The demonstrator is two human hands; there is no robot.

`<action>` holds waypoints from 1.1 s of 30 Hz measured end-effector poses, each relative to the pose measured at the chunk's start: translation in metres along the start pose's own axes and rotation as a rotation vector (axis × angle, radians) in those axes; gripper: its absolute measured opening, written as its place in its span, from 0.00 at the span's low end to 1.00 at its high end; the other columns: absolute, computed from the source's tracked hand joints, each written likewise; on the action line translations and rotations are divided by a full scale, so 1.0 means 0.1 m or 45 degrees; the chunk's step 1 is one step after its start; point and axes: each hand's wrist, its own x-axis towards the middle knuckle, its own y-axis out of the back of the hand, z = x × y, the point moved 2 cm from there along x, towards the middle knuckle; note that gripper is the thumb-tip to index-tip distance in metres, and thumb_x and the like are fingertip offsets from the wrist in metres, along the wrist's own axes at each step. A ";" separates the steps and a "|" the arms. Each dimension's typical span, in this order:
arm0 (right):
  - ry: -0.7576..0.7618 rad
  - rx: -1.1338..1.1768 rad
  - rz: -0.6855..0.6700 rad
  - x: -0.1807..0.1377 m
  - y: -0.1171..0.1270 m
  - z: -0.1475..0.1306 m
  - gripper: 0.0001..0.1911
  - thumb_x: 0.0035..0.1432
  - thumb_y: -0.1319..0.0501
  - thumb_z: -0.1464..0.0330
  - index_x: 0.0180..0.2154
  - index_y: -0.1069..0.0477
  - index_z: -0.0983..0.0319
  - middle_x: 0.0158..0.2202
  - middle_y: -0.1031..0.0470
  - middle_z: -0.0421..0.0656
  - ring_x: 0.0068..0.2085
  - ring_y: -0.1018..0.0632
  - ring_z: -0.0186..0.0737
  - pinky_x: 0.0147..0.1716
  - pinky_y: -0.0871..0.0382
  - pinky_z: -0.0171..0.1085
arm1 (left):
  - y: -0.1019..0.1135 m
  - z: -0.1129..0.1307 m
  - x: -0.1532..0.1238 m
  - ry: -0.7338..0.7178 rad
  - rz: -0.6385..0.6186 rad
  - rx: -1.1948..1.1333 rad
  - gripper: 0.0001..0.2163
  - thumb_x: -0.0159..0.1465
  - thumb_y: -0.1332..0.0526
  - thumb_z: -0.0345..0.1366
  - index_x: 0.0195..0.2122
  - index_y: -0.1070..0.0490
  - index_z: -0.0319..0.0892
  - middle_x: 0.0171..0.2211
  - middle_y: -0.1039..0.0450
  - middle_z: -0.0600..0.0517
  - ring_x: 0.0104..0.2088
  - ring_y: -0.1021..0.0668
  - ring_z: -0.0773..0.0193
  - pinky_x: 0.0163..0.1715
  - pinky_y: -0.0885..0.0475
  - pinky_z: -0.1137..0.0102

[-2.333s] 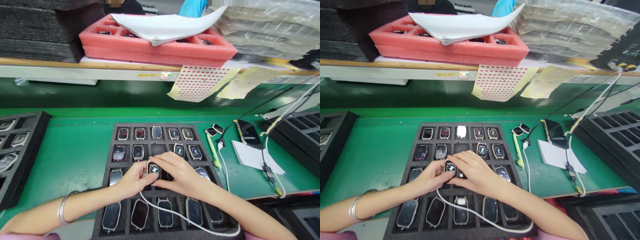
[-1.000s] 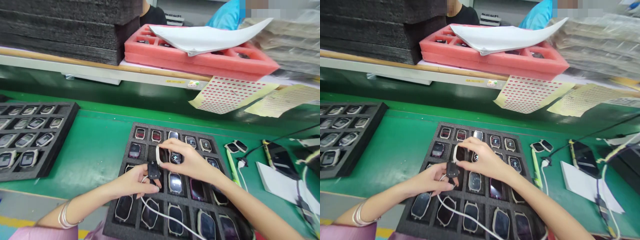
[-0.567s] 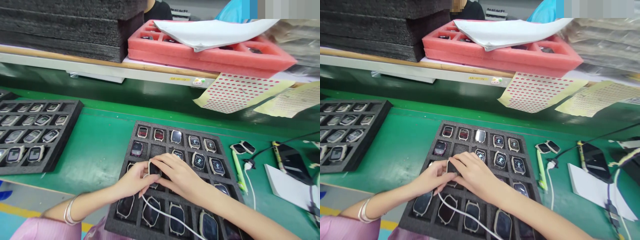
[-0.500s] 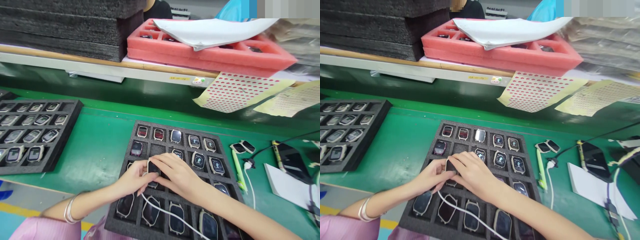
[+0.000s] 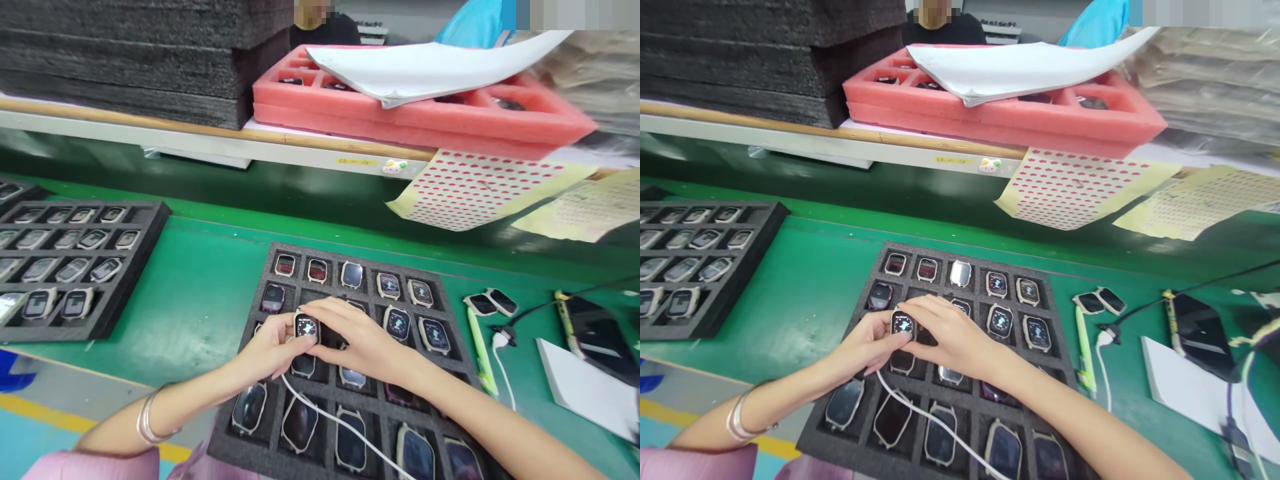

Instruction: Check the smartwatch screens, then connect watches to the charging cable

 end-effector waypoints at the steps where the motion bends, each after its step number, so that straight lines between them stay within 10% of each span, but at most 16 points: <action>1: -0.003 -0.002 0.002 -0.01 0.00 0.01 0.21 0.61 0.39 0.67 0.55 0.36 0.63 0.50 0.28 0.51 0.51 0.27 0.46 0.50 0.30 0.46 | 0.00 -0.01 0.01 0.000 -0.002 0.000 0.15 0.58 0.36 0.46 0.35 0.35 0.38 0.12 0.45 0.65 0.08 0.45 0.78 0.06 0.51 0.81; 15: -0.092 0.081 0.092 -0.05 0.13 0.06 0.17 0.57 0.36 0.67 0.49 0.32 0.61 0.45 0.28 0.48 0.46 0.27 0.45 0.46 0.30 0.44 | -0.05 -0.01 0.03 -0.121 -0.038 0.241 0.17 0.59 0.35 0.42 0.45 0.32 0.38 0.35 0.30 0.52 0.24 0.33 0.73 0.22 0.38 0.78; 19: -0.184 0.075 0.253 0.00 0.19 0.22 0.19 0.57 0.35 0.66 0.50 0.32 0.61 0.44 0.29 0.48 0.46 0.26 0.46 0.46 0.30 0.45 | -0.02 -0.02 -0.03 -0.016 -0.128 0.174 0.21 0.60 0.37 0.45 0.49 0.37 0.40 0.37 0.29 0.50 0.15 0.39 0.80 0.13 0.45 0.79; 27: -0.205 -0.268 -0.013 0.08 0.02 0.25 0.02 0.60 0.39 0.70 0.36 0.30 0.62 0.41 0.29 0.48 0.44 0.28 0.47 0.45 0.32 0.46 | 0.16 0.04 -0.44 0.091 -0.143 0.162 0.15 0.63 0.40 0.45 0.45 0.35 0.42 0.38 0.30 0.50 0.13 0.39 0.82 0.11 0.46 0.80; 33: -0.155 -0.333 -0.149 0.28 0.05 0.17 0.09 0.57 0.35 0.65 0.37 0.32 0.62 0.41 0.26 0.47 0.44 0.27 0.47 0.43 0.32 0.44 | 0.18 -0.02 -0.55 0.084 -0.202 0.090 0.15 0.63 0.40 0.44 0.47 0.34 0.42 0.33 0.32 0.53 0.15 0.40 0.80 0.12 0.44 0.80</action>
